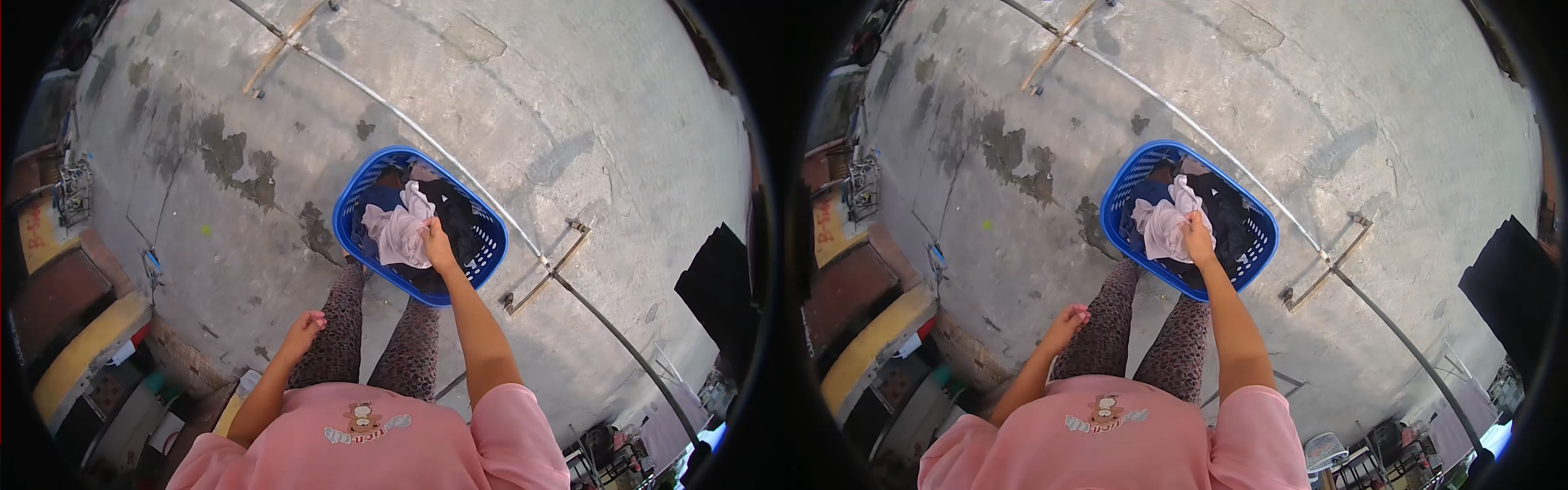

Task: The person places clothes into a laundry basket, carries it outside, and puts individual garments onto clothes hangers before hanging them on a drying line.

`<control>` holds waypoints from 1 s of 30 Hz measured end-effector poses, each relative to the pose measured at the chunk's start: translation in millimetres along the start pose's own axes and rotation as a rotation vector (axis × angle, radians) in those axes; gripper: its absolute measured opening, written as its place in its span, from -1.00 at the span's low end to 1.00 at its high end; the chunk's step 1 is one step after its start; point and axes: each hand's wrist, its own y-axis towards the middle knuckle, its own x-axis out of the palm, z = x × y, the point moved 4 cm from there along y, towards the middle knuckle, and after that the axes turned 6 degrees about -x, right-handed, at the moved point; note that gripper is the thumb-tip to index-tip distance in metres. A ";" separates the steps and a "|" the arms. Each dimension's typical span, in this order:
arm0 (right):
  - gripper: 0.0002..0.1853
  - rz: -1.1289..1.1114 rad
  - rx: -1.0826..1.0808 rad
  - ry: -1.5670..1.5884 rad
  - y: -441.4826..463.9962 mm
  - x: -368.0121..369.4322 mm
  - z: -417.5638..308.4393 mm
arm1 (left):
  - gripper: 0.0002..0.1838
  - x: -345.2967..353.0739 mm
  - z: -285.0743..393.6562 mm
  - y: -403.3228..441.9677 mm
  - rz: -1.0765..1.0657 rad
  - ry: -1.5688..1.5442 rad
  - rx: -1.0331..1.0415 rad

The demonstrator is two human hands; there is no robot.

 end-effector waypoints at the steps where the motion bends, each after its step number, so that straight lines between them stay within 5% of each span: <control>1: -0.81 0.061 0.026 0.081 -12.5 -19.1 -18.1 | -0.74 2.9 10.2 2.6 -0.031 0.056 0.105; 7: -0.85 0.306 0.066 0.949 -94.7 -83.4 -135.5 | -0.50 52.3 125.7 -34.5 -0.264 0.639 0.552; 9: -0.87 0.389 0.011 1.046 -130.2 -100.1 -188.8 | -0.23 74.8 158.2 -60.4 -0.259 0.920 0.958; 13: -0.90 0.386 -0.229 1.270 -176.1 -120.4 -242.4 | 0.16 81.5 205.5 -79.3 -0.032 0.559 1.230; 19: -0.82 0.477 -0.424 1.031 -253.5 -141.2 -292.5 | 0.09 61.8 270.2 -81.6 0.042 0.338 1.389; 21: -0.83 0.521 -0.476 1.019 -270.5 -141.1 -287.2 | -0.01 71.1 266.7 -76.1 -0.900 -0.337 0.305; 25: -0.80 0.038 -0.589 0.240 -305.1 -107.6 -293.4 | -0.31 112.1 252.5 -112.5 -1.058 -0.191 0.104; 27: -0.77 -0.266 -0.544 0.147 -319.9 -72.3 -294.6 | -0.62 140.3 251.7 -99.4 -1.019 -0.112 0.182; 30: -0.76 -0.368 -0.401 0.025 -345.2 -56.7 -275.5 | -0.68 160.1 238.9 -113.6 -1.043 -0.073 0.129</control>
